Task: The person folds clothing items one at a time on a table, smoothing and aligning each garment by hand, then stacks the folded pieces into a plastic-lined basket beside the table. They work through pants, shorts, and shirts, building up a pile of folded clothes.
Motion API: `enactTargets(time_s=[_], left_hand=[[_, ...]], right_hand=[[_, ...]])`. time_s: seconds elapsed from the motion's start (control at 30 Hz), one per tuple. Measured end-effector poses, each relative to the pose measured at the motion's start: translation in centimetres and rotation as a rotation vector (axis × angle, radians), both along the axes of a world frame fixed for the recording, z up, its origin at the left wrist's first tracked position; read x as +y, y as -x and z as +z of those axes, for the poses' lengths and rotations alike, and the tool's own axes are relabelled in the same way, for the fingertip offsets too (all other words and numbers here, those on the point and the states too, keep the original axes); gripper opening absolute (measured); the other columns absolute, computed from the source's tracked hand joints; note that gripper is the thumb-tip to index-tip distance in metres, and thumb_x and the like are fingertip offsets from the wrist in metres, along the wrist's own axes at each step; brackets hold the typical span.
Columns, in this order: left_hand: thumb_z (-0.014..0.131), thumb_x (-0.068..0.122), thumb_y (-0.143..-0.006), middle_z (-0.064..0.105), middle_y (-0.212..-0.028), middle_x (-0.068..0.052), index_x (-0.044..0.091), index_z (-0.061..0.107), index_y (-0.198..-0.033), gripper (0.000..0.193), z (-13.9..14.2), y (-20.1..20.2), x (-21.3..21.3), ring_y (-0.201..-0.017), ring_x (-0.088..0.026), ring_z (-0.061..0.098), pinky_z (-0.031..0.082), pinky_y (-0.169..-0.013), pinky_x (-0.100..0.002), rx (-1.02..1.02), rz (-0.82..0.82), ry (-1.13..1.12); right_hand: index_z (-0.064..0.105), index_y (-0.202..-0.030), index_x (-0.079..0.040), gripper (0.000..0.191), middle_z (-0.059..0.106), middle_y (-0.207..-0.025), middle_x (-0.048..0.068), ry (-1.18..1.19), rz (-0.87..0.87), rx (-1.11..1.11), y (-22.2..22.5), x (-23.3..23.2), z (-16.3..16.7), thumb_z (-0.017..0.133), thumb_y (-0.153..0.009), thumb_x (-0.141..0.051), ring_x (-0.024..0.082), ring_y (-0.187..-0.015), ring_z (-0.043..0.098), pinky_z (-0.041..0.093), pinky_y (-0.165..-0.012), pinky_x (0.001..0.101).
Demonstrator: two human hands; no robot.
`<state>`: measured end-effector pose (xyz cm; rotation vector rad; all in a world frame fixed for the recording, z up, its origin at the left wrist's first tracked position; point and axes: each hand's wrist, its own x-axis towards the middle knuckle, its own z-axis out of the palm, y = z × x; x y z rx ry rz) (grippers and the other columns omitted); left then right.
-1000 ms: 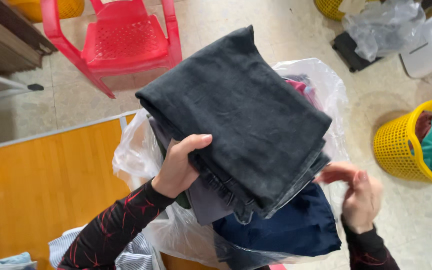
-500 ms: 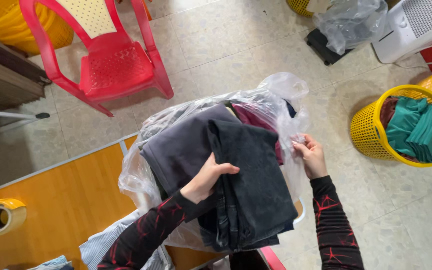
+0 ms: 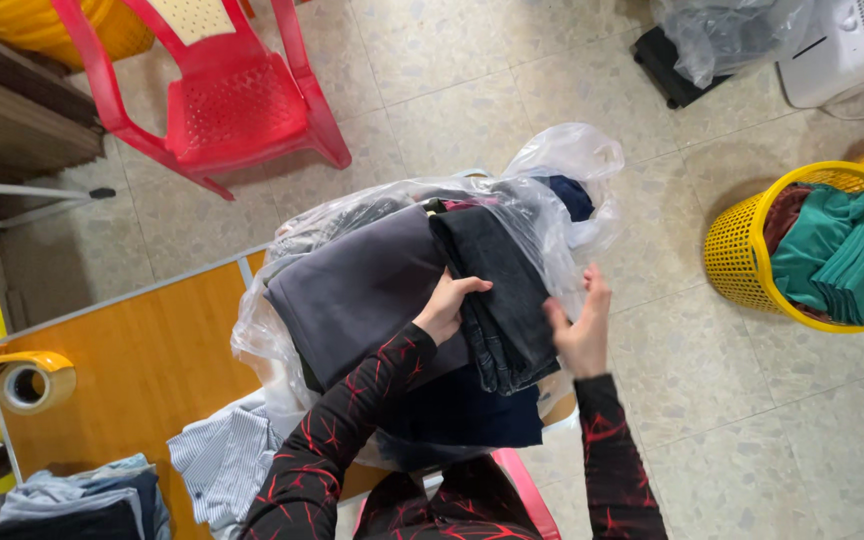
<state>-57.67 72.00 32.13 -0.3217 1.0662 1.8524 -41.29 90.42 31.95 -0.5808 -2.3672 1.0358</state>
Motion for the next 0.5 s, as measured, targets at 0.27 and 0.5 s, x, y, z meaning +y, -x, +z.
enactTargets(time_s=[0.27,0.5], left_hand=[[0.069,0.004,-0.084,0.069,-0.098,-0.009,0.003,0.057,-0.123,0.04,-2.0,0.8,2.8,-0.086,-0.022,0.07,0.059,-0.076,-0.039,-0.095,0.047,-0.107],[0.068,0.015,-0.092,0.07,-0.116,-0.015,-0.009,0.058,-0.127,0.044,-1.9,0.7,4.2,-0.103,-0.024,0.067,0.054,-0.087,-0.039,-0.061,0.063,0.119]], right_hand=[[0.034,-0.149,0.001,0.112,0.035,-0.156,0.023,-0.189,0.444,-0.264,-0.8,-4.2,6.2,0.091,-0.059,-0.031,0.043,-0.146,0.03,0.023,-0.116,0.0574],[0.046,-0.151,-0.01,0.083,0.047,-0.155,0.023,-0.245,0.32,-0.229,-1.3,-5.5,2.6,0.065,-0.071,0.004,0.045,-0.142,0.046,0.043,-0.112,0.0466]])
